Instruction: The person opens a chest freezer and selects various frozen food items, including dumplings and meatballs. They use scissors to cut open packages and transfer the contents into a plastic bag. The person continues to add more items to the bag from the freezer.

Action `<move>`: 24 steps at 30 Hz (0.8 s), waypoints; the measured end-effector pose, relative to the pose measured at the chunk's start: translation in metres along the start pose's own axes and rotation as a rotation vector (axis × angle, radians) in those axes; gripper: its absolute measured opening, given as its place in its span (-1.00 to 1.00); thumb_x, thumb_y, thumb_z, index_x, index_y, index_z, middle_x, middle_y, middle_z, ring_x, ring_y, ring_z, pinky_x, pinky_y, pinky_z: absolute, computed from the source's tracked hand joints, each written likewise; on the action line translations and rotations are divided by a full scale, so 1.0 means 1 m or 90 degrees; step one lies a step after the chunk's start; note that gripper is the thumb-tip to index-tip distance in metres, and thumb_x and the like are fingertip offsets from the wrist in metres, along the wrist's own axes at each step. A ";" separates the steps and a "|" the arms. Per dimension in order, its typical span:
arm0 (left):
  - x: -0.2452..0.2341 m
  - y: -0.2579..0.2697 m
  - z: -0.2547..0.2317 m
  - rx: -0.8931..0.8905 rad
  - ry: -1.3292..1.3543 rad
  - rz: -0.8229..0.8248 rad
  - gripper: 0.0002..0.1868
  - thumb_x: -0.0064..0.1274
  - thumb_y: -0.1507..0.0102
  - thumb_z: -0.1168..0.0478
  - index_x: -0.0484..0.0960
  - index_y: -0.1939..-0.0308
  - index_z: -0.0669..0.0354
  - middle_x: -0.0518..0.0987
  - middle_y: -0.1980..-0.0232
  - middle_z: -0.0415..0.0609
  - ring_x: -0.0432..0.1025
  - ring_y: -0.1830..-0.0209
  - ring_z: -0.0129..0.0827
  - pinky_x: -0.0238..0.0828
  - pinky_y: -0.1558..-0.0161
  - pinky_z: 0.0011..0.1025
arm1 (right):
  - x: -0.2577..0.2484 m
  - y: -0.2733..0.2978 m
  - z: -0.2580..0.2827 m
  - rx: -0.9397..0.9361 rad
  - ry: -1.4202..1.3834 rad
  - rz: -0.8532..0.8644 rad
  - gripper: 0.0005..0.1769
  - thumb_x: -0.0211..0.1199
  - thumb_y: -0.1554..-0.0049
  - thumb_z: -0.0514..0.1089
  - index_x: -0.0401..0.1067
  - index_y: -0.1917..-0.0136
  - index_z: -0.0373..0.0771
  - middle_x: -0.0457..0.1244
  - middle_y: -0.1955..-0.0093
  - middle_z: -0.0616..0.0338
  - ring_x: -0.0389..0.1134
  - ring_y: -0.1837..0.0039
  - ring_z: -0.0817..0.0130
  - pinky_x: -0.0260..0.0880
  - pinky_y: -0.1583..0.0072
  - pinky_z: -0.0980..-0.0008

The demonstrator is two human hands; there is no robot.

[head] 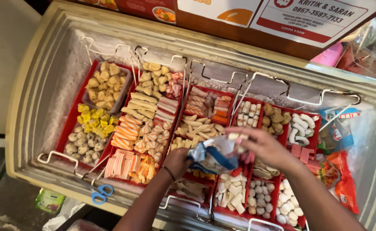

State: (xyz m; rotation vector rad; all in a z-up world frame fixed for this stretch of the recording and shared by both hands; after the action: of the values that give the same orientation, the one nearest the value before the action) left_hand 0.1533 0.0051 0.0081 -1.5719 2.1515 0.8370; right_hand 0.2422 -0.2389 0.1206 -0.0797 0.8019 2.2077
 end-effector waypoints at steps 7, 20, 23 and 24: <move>0.012 0.005 0.017 -0.070 0.147 0.003 -0.55 0.07 -0.07 0.48 0.68 -0.02 0.10 0.68 0.11 0.16 0.60 0.08 -0.01 0.53 0.04 -0.23 | -0.058 -0.065 -0.083 0.033 0.149 -0.502 -0.64 0.10 -0.32 -0.14 0.30 -0.35 -0.24 0.34 -0.24 -0.11 0.42 -0.13 -0.03 0.35 -0.19 -0.01; 0.007 -0.003 0.012 -0.046 0.131 -0.066 -0.50 0.17 -0.06 0.46 0.70 -0.07 0.04 0.68 0.04 0.13 0.56 0.00 0.02 0.50 -0.03 -0.21 | -0.044 -0.086 -0.134 -0.189 0.122 -0.674 -0.56 0.12 -0.37 -0.27 0.10 -0.44 -0.42 0.23 -0.35 -0.29 0.28 -0.40 -0.15 0.29 -0.28 0.10; 0.009 -0.008 0.010 -0.035 0.131 -0.082 -0.53 0.20 -0.05 0.44 0.71 -0.05 0.05 0.68 0.06 0.11 0.56 0.00 0.01 0.50 -0.03 -0.21 | -0.049 -0.070 -0.136 -0.073 0.149 -0.713 -0.58 0.35 -0.27 -0.18 0.23 -0.25 -0.38 0.30 -0.10 -0.21 0.39 -0.14 -0.04 0.38 -0.13 0.09; 0.010 -0.008 0.011 -0.045 0.126 -0.084 -0.54 0.21 -0.05 0.43 0.71 -0.04 0.05 0.68 0.07 0.11 0.55 0.01 0.01 0.49 -0.02 -0.21 | -0.050 -0.071 -0.140 -0.007 0.140 -0.686 -0.63 0.36 -0.25 -0.17 0.29 -0.20 -0.33 0.32 0.01 -0.15 0.41 -0.03 -0.01 0.40 -0.08 0.09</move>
State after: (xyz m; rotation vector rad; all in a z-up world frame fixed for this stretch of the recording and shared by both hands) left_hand 0.1573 0.0030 -0.0079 -1.8813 2.1405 0.7508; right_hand 0.2998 -0.3154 -0.0140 -0.6157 0.6314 1.1846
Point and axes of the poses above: each hand's wrist, its own y-axis away from the middle knuckle, its own x-axis out of the palm, z = x × y, the point moved 5 cm from there along -y, towards the middle knuckle
